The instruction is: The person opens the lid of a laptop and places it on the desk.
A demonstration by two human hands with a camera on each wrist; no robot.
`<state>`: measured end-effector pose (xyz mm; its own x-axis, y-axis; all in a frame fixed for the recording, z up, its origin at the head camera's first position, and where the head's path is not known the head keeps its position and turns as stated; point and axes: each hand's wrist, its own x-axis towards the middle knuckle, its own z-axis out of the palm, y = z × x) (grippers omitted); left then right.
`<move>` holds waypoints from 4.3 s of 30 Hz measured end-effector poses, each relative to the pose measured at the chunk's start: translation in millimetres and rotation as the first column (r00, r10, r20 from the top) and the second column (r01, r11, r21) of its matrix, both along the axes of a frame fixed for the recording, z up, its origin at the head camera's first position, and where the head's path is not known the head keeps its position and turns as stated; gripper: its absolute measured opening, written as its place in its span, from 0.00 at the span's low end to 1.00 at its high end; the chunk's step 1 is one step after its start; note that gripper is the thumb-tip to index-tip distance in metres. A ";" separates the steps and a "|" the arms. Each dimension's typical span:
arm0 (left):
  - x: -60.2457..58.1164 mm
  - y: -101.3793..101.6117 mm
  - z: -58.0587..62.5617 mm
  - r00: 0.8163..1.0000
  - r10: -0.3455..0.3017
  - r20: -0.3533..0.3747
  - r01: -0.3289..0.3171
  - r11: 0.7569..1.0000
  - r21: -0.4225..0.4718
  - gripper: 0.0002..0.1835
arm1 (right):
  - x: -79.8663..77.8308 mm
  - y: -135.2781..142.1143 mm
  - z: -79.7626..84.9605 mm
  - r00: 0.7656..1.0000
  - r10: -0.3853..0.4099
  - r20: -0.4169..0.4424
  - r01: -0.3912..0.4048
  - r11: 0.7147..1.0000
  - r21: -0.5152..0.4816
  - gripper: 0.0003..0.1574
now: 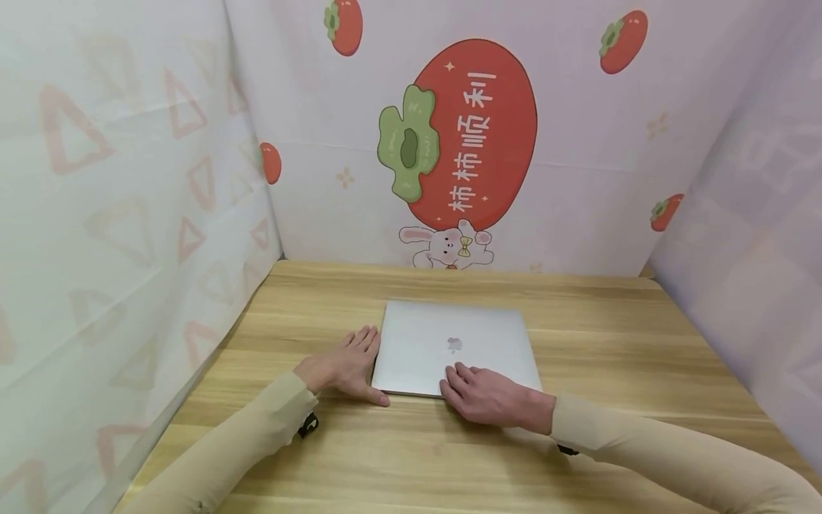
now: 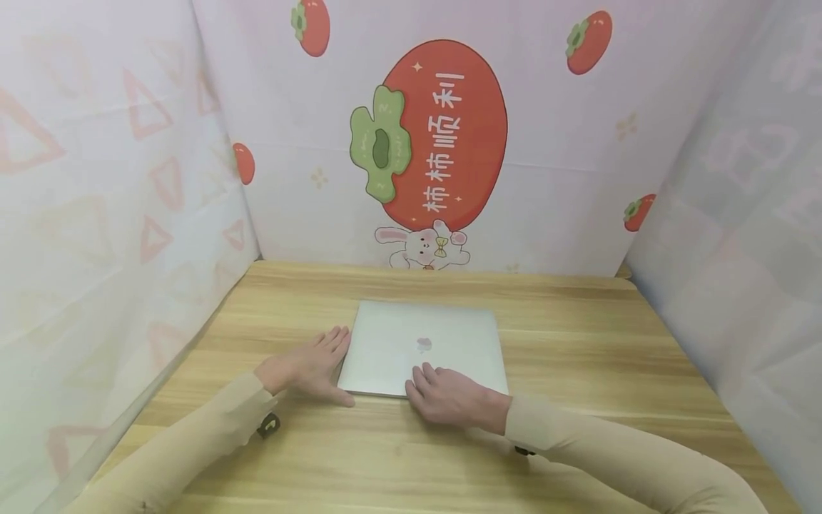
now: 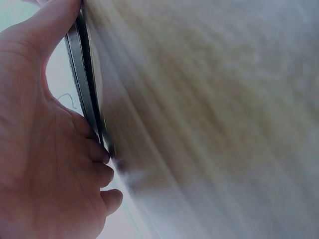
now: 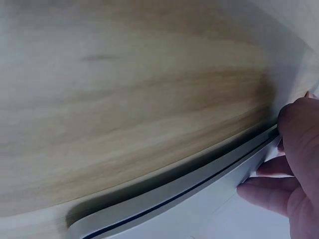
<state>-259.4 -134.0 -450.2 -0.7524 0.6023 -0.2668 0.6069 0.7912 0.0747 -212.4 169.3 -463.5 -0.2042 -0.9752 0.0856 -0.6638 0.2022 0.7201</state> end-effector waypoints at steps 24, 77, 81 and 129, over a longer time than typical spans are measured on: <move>-1.4 -5.7 -5.2 1.000 0.008 -0.008 -0.008 1.000 -0.019 0.65 | 0.8 -1.3 20.6 0.996 0.089 -0.030 -0.089 0.996 0.022 0.29; -8.8 -1.8 -2.9 1.000 -0.017 -0.024 0.017 1.000 0.000 0.66 | -17.0 15.4 75.6 0.993 -0.029 0.116 0.040 0.994 -0.097 0.36; -9.7 -1.4 -4.3 0.999 -0.028 -0.035 0.027 0.999 -0.029 0.67 | -20.7 16.7 79.1 0.989 -0.029 0.145 0.048 0.991 -0.129 0.40; -4.5 6.0 3.2 0.999 -0.006 -0.035 0.003 0.996 -0.084 0.68 | -46.2 22.5 95.8 0.954 -0.038 0.297 0.125 0.953 -0.276 0.37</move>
<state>-263.8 -128.0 -446.9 -0.7598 0.5820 -0.2899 0.6113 0.7912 -0.0139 -258.7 191.8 -367.7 -0.3396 -0.8957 0.2871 -0.8044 0.4347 0.4049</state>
